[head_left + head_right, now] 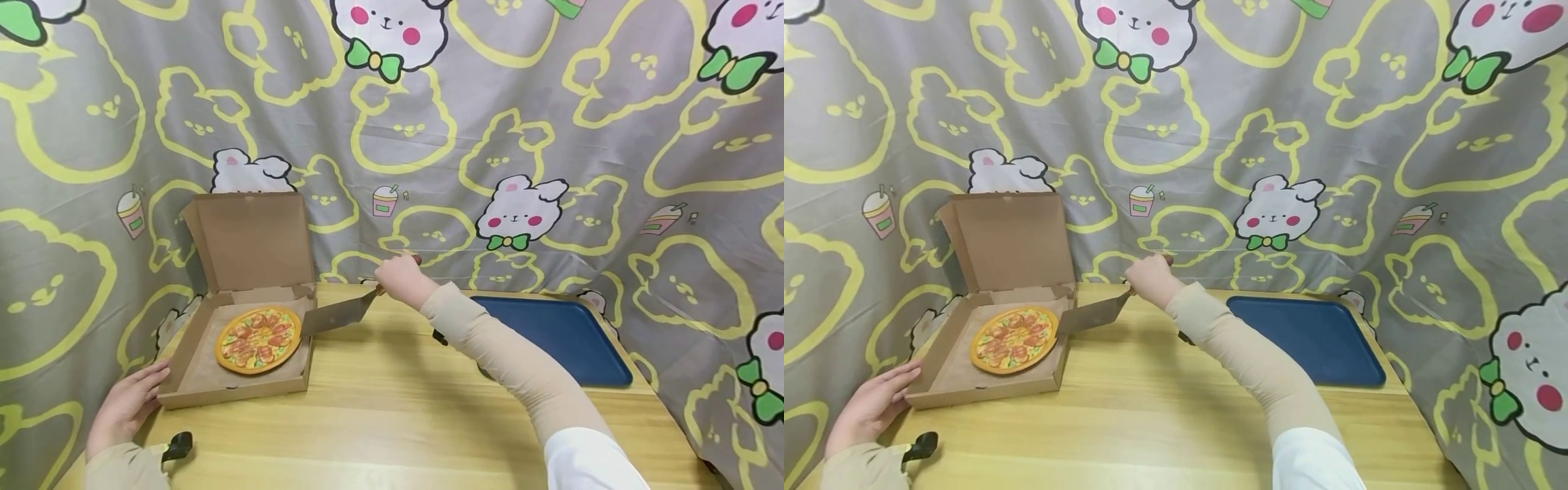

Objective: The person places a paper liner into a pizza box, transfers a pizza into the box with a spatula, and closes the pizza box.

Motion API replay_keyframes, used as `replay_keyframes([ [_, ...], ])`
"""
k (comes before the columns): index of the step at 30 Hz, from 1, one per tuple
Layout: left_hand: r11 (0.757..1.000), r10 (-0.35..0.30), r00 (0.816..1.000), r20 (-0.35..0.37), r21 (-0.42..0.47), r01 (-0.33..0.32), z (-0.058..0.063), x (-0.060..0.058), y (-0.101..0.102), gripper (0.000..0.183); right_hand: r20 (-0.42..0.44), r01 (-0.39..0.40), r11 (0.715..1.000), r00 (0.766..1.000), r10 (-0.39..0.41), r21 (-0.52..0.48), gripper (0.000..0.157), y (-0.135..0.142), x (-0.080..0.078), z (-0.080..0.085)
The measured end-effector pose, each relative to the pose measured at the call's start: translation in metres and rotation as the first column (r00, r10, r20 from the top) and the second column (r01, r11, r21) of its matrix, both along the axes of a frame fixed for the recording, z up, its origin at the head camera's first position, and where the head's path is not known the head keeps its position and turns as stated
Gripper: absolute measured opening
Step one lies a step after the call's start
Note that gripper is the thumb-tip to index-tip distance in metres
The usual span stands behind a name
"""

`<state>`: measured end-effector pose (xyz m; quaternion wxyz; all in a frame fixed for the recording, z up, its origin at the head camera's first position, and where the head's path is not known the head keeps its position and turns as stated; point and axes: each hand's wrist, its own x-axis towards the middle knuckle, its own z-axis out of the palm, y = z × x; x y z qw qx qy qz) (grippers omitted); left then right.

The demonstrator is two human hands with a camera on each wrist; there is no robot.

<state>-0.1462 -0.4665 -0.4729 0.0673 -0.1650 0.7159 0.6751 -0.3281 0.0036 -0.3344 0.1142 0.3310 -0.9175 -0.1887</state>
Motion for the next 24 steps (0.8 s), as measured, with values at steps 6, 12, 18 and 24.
replay_keyframes([
  [6,1.000,0.004,1.000,0.018,-0.012,-0.004,0.002,-0.001,0.001,0.024,0.060,0.026,0.999,0.998,-0.024,-0.033,0.007,0.012,-0.006,-0.018],
  [12,1.000,0.004,1.000,0.006,-0.007,-0.004,0.002,0.000,0.000,0.025,0.043,0.007,0.990,0.999,-0.001,-0.142,0.005,0.026,-0.009,-0.045],
  [18,1.000,0.002,0.999,-0.032,0.017,-0.002,0.001,0.001,0.000,0.029,0.008,-0.039,0.966,0.999,0.042,-0.255,0.005,0.039,-0.005,-0.067],
  [24,1.000,0.011,1.000,-0.021,0.019,-0.011,0.001,0.001,0.001,0.028,-0.053,-0.067,0.939,0.997,0.052,-0.336,0.014,0.057,0.004,-0.076],
])
